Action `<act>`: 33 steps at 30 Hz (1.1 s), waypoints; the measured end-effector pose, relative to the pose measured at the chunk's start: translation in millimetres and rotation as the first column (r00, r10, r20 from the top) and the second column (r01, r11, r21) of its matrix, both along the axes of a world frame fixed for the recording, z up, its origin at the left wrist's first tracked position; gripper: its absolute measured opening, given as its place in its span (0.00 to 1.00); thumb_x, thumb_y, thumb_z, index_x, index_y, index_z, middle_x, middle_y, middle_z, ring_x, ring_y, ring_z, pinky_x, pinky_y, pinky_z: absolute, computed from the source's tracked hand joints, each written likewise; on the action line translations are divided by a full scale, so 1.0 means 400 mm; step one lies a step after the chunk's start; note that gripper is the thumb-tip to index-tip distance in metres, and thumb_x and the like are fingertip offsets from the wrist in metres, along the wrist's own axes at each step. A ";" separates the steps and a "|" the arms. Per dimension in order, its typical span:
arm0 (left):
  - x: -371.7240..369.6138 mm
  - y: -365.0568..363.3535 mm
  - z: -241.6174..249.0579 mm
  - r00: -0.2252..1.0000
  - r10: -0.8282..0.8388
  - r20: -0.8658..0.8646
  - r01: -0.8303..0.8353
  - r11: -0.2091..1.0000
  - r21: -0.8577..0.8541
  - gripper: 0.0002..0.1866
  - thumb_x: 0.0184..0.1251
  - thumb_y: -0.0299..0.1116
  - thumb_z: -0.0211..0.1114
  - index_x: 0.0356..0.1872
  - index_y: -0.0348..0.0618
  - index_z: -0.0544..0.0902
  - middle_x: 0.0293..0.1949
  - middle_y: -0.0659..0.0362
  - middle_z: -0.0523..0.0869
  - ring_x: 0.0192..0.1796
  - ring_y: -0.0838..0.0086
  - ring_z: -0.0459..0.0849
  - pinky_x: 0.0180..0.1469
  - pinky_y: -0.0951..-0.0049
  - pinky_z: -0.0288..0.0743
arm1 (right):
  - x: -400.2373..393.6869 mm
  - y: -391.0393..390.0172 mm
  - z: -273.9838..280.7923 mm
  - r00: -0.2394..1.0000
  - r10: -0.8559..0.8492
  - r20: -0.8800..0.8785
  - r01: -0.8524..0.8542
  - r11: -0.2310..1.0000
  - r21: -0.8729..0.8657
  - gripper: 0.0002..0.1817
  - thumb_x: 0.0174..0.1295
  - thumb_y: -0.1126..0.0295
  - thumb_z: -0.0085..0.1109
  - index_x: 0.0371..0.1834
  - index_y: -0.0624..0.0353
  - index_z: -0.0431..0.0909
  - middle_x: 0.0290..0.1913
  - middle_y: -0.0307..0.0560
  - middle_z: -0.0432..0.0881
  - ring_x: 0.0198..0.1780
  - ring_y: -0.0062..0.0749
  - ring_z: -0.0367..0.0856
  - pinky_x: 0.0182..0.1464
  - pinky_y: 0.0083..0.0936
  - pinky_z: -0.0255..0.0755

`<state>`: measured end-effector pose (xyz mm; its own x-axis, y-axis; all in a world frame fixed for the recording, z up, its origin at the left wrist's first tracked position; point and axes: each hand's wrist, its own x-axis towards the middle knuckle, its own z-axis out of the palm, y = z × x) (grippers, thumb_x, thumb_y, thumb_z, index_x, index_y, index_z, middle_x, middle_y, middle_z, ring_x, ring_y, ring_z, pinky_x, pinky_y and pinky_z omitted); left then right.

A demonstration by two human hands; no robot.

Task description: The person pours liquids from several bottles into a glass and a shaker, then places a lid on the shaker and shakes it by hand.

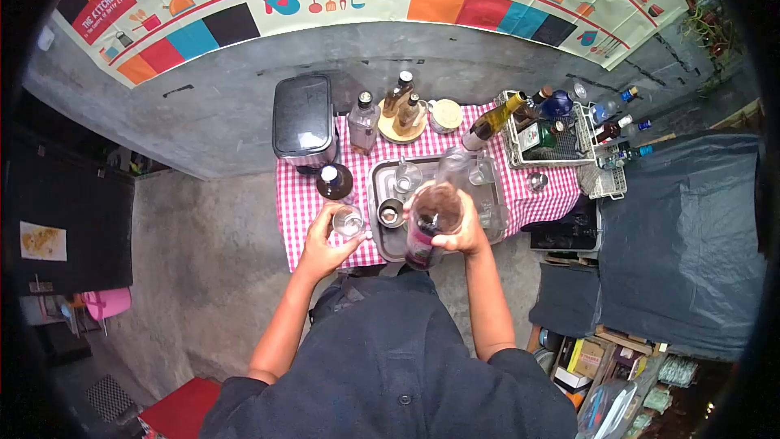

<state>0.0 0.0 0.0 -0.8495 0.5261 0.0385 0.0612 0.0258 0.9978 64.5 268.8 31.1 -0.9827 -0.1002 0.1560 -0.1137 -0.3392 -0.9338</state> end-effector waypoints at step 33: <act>0.114 0.431 0.063 0.944 0.145 -0.298 -0.247 0.907 -0.341 0.28 0.50 0.23 0.70 0.57 0.41 0.78 0.53 0.50 0.83 0.56 0.57 0.83 0.58 0.64 0.76 | -0.034 0.482 0.152 0.905 0.326 0.273 -0.318 0.091 0.944 0.41 0.39 0.51 0.77 0.51 0.69 0.71 0.35 0.65 0.84 0.41 0.60 0.84 0.45 0.44 0.78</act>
